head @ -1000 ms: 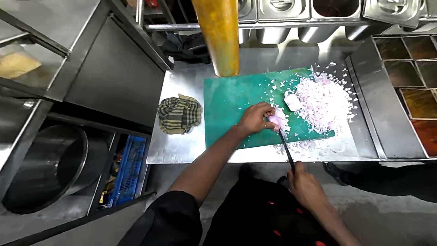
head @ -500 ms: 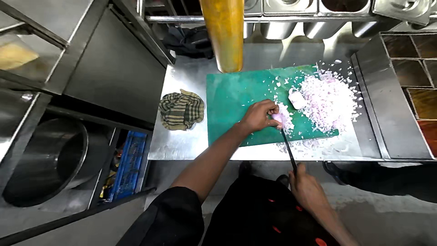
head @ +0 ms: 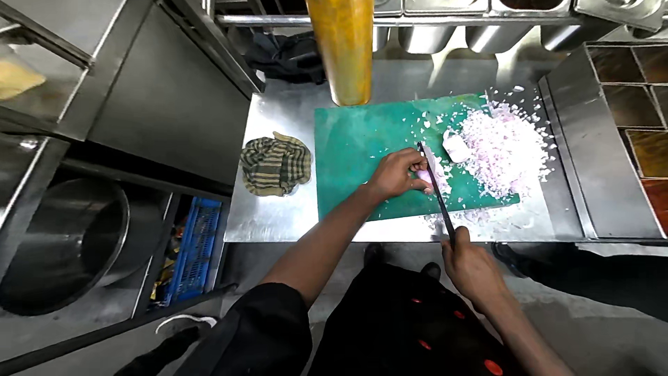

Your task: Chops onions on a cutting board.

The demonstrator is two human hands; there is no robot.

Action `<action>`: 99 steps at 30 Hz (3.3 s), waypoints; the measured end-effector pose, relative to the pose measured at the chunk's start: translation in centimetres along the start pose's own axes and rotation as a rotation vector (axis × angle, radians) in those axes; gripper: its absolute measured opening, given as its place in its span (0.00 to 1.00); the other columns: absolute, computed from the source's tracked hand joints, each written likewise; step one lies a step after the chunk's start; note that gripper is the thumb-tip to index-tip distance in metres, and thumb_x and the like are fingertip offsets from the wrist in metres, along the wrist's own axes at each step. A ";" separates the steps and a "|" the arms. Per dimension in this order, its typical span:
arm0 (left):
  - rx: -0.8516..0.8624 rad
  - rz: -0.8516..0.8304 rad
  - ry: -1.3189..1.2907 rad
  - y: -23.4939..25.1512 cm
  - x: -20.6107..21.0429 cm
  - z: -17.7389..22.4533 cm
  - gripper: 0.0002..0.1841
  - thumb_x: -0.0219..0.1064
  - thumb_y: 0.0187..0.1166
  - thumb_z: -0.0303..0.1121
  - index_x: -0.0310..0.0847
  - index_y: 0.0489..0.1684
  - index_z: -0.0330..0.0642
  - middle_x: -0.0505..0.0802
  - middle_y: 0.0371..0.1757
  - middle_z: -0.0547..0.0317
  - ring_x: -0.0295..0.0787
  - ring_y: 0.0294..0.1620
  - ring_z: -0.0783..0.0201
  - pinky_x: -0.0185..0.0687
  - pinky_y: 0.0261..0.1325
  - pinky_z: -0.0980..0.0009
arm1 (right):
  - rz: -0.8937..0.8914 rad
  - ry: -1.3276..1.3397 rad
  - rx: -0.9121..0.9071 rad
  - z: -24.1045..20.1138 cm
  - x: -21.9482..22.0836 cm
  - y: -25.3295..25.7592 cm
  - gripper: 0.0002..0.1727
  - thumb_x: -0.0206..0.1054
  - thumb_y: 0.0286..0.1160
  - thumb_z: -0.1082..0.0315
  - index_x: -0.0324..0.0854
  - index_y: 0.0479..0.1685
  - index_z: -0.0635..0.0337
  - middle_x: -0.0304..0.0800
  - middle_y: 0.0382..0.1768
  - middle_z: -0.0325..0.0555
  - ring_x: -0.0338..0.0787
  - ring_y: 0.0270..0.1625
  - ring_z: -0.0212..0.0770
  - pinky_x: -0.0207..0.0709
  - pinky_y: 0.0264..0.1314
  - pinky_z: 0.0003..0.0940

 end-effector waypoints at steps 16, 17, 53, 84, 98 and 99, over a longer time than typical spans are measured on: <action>0.011 0.046 -0.038 -0.3 -0.3 -0.1 0.26 0.89 0.57 0.45 0.90 0.45 0.36 0.93 0.47 0.51 0.93 0.45 0.62 0.91 0.49 0.63 | 0.088 -0.036 -0.016 0.2 -0.6 -2.0 0.18 0.54 0.88 0.53 0.75 0.53 0.61 0.84 0.21 0.49 0.92 0.28 0.57 0.84 0.30 0.55; 0.009 0.048 -0.042 -0.4 -0.3 -0.1 0.26 0.89 0.57 0.45 0.90 0.45 0.36 0.93 0.47 0.51 0.93 0.46 0.62 0.91 0.49 0.64 | 0.073 -0.035 -0.009 0.1 -0.5 -1.8 0.18 0.54 0.89 0.53 0.75 0.53 0.61 0.84 0.21 0.49 0.92 0.28 0.57 0.84 0.31 0.55; 0.041 0.070 -0.022 -0.7 -0.3 -0.3 0.23 0.89 0.57 0.43 0.90 0.42 0.37 0.92 0.42 0.52 0.92 0.43 0.63 0.90 0.46 0.65 | -0.062 0.012 0.049 1.4 3.6 -2.3 0.21 0.53 0.90 0.53 0.73 0.62 0.63 0.88 0.27 0.53 0.93 0.34 0.59 0.85 0.37 0.56; 0.060 0.051 0.031 -0.6 -0.2 0.4 0.20 0.88 0.58 0.41 0.91 0.41 0.37 0.93 0.42 0.53 0.91 0.43 0.63 0.89 0.49 0.64 | -0.059 0.031 0.007 0.5 1.4 0.2 0.15 0.57 0.89 0.55 0.70 0.54 0.59 0.81 0.21 0.48 0.89 0.27 0.53 0.82 0.31 0.53; 0.260 -0.505 0.411 1.9 3.1 3.5 0.07 0.74 0.77 0.43 0.95 0.46 0.61 0.92 0.60 0.67 0.73 0.75 0.50 0.65 0.69 0.43 | -0.177 0.022 0.050 2.4 3.0 -1.5 0.23 0.50 0.91 0.48 0.72 0.65 0.58 0.89 0.32 0.53 0.94 0.39 0.57 0.85 0.43 0.56; 0.278 -0.542 0.443 2.2 3.2 3.6 0.07 0.73 0.77 0.44 0.95 0.46 0.63 0.93 0.57 0.68 0.74 0.75 0.51 0.64 0.70 0.44 | -0.138 -0.002 0.028 2.7 2.0 -1.7 0.24 0.51 0.90 0.46 0.73 0.65 0.57 0.89 0.31 0.52 0.94 0.37 0.58 0.85 0.40 0.57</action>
Point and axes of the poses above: each hand's wrist, its own y-axis towards the middle knuckle, its own x-axis out of the palm, z = x × y, the point moved 9 cm from there along y, towards the middle knuckle
